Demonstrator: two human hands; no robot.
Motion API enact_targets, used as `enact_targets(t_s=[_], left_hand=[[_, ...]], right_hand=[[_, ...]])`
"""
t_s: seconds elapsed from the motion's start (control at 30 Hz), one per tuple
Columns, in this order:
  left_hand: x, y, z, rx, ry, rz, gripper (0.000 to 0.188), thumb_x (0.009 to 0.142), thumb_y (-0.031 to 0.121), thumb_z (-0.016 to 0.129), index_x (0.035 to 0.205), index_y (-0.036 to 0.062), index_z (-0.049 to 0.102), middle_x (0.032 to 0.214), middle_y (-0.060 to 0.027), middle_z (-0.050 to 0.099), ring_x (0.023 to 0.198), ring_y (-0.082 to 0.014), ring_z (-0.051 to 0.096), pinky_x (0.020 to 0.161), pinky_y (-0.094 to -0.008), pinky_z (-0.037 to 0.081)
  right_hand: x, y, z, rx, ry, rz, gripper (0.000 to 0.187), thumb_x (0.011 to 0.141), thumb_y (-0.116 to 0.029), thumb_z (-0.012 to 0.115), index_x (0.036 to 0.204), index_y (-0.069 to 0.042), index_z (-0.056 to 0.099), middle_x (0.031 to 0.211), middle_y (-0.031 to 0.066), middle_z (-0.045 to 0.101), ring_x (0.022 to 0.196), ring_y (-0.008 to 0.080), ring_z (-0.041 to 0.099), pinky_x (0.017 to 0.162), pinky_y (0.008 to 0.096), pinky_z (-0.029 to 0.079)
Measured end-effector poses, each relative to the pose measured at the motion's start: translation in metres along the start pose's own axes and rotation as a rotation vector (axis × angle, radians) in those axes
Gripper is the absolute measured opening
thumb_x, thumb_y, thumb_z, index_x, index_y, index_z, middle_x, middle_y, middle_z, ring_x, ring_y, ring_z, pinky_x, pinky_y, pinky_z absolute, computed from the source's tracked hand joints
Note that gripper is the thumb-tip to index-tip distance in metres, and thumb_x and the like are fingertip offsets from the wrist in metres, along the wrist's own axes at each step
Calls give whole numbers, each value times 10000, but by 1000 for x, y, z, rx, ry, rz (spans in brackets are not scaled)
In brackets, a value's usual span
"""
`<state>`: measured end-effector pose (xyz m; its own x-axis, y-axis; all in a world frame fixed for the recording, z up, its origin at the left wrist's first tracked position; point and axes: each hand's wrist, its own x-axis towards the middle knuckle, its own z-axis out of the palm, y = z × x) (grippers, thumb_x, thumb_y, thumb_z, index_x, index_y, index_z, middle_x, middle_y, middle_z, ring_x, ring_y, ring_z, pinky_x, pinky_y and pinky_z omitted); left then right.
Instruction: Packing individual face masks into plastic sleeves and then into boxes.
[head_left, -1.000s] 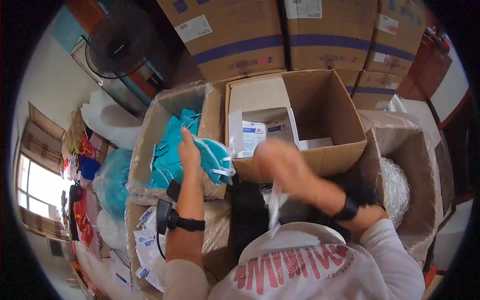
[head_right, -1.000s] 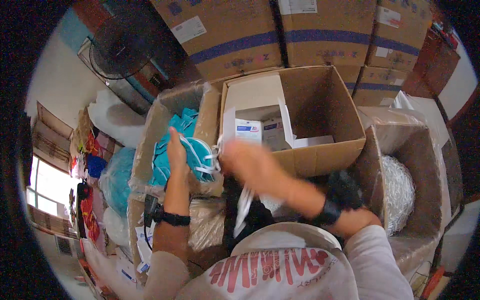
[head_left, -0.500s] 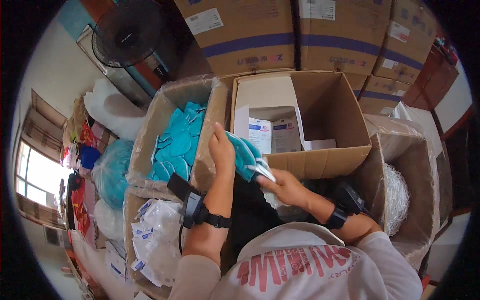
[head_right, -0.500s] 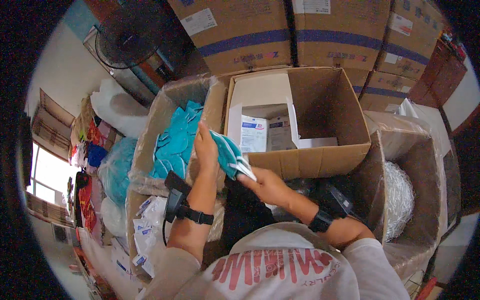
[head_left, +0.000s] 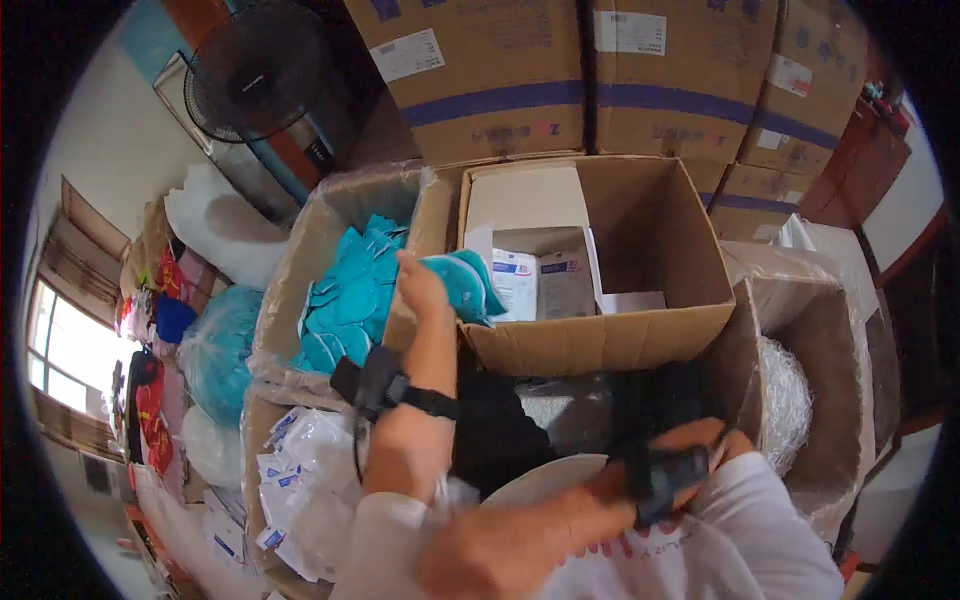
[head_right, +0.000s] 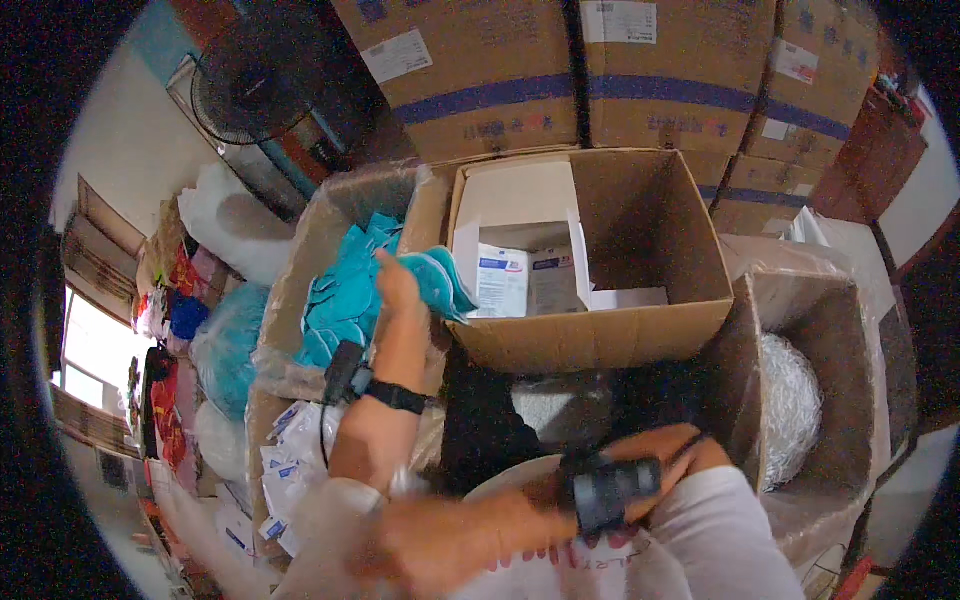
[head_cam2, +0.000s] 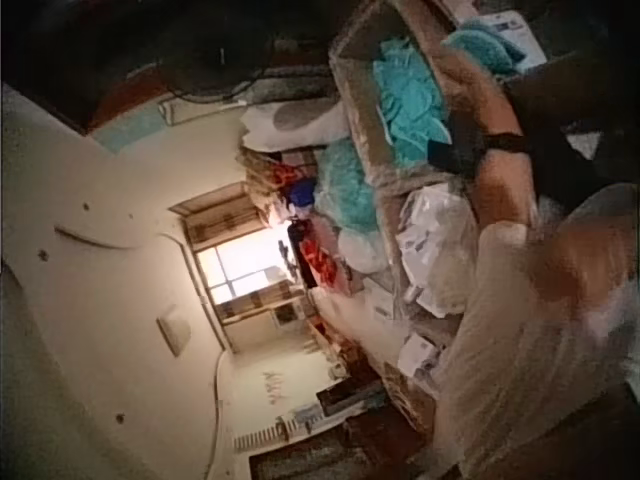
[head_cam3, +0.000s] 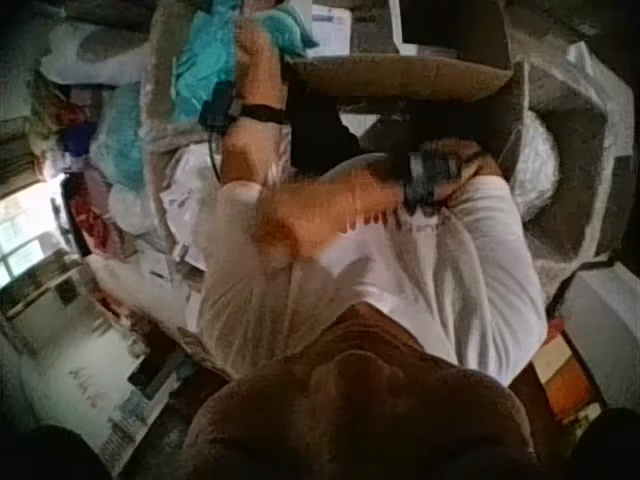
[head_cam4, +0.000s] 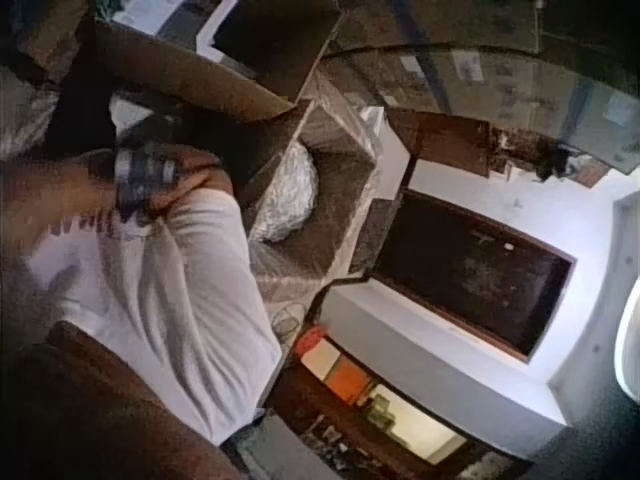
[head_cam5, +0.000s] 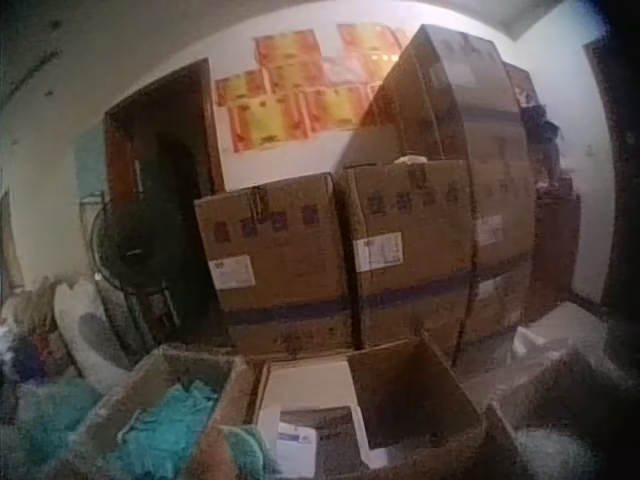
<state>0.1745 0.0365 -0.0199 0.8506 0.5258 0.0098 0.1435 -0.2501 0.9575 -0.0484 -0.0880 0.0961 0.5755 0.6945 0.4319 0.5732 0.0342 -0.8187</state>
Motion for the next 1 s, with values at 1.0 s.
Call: enact_targets(t_s=[1.0], left_hand=[[-52, -99, 113, 734, -777, 236, 612, 877, 335, 424, 1306, -67, 255, 1374, -250, 221, 1287, -368, 194, 1069, -361, 138]], right_hand=[[-205, 66, -137, -495, 503, 975, 242, 811, -185, 583, 975, -8, 576, 1005, 170, 580, 939, 336, 553, 808, 362, 446]])
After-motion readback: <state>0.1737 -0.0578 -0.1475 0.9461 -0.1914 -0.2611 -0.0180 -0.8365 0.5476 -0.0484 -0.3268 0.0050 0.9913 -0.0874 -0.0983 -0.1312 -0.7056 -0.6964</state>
